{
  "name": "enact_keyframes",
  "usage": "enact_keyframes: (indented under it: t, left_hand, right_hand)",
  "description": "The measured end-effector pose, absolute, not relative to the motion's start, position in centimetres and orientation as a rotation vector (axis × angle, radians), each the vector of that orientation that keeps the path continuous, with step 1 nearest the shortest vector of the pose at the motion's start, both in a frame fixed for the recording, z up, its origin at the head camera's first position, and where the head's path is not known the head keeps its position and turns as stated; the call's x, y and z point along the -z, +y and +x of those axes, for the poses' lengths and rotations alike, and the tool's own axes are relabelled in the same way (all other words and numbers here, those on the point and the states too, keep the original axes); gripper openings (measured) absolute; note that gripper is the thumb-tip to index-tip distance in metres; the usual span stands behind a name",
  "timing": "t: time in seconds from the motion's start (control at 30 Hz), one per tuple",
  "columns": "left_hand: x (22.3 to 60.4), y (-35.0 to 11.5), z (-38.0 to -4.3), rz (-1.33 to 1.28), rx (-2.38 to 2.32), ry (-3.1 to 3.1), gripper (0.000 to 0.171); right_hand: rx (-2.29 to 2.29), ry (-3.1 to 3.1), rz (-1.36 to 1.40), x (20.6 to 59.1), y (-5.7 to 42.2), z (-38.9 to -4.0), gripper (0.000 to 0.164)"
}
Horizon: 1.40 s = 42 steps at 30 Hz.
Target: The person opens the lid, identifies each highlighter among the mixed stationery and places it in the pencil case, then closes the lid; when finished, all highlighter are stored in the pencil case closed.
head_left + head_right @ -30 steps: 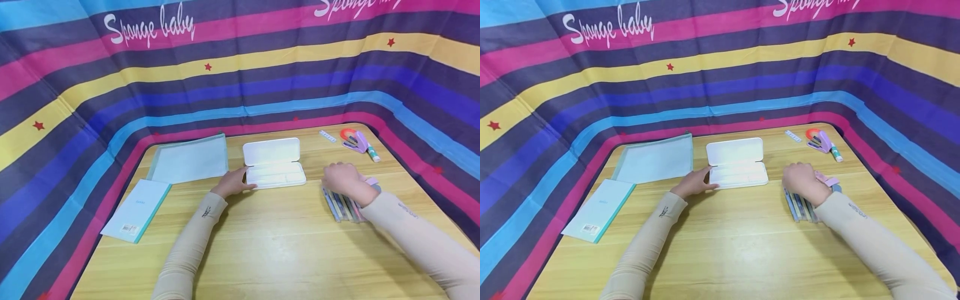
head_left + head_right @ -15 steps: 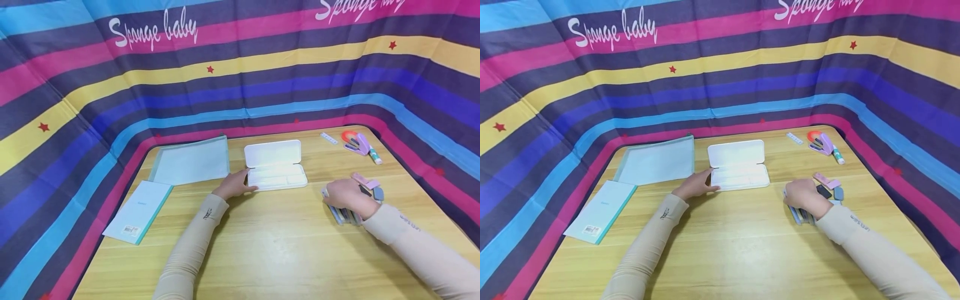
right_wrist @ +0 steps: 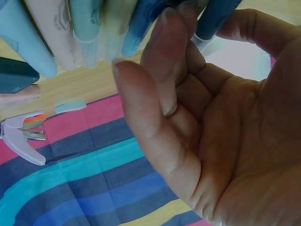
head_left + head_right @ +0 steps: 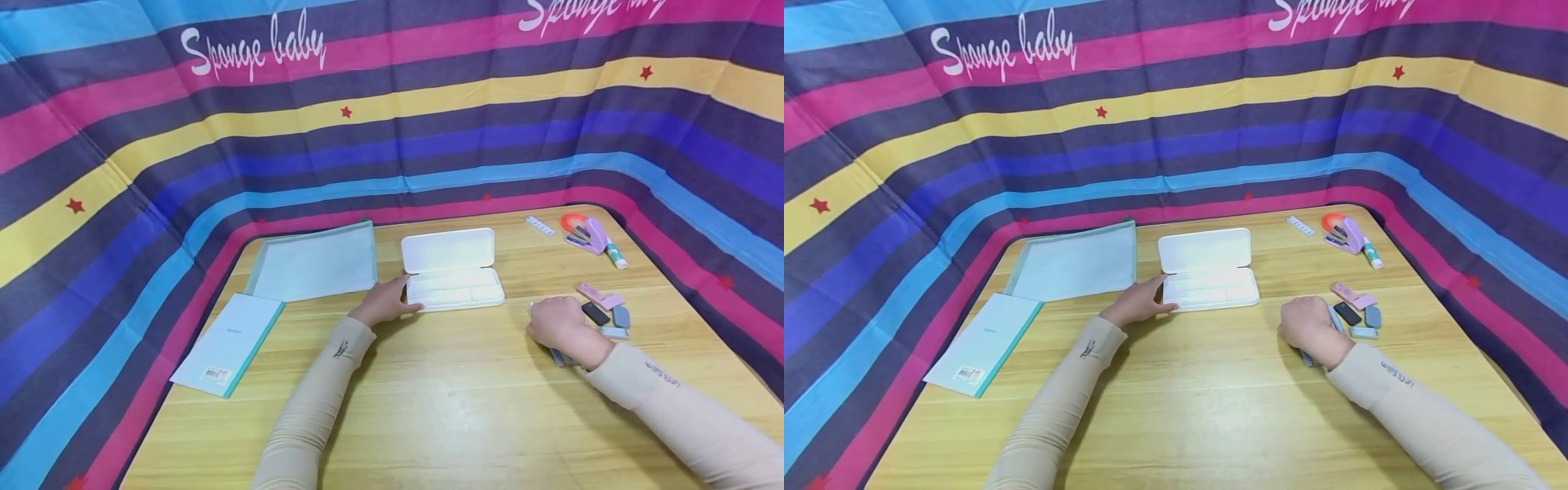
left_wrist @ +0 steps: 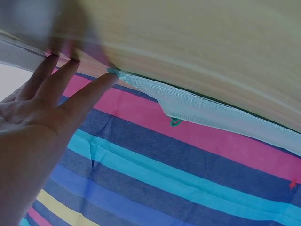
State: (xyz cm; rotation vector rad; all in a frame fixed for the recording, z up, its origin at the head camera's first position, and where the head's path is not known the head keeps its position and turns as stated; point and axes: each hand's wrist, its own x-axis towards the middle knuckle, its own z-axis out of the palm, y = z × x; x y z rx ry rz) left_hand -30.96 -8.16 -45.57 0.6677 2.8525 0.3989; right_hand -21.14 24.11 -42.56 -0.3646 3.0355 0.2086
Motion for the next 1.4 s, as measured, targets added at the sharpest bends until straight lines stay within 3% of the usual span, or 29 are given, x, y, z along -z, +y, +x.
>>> enact_keyframes:
  t: [0.23, 0.47, 0.97, 1.23, 1.4]
  left_hand:
    - [45.7, -8.2, -31.0, 0.692, -0.433, 2.854, 0.090]
    - [45.8, -8.4, -31.1, 0.715, -0.453, 2.868, 0.088]
    - [45.3, -8.3, -30.8, 0.706, -0.436, 2.857, 0.090]
    - [45.4, -8.5, -30.8, 0.696, -0.438, 2.860, 0.091]
    - [45.6, -8.5, -30.8, 0.704, -0.442, 2.856, 0.091]
  right_hand:
    - [-0.163, 2.980, -0.305, 41.7, 24.0, -21.1, 0.017]
    - [-0.182, 2.976, -0.363, 40.2, 23.6, -21.3, 0.029]
    - [-0.169, 2.958, -0.435, 41.5, 23.2, -20.8, 0.024]
    - [0.029, 2.982, -0.704, 42.8, 20.6, -19.4, 0.044]
    - [0.032, 2.986, -0.794, 43.7, 19.6, -18.7, 0.041]
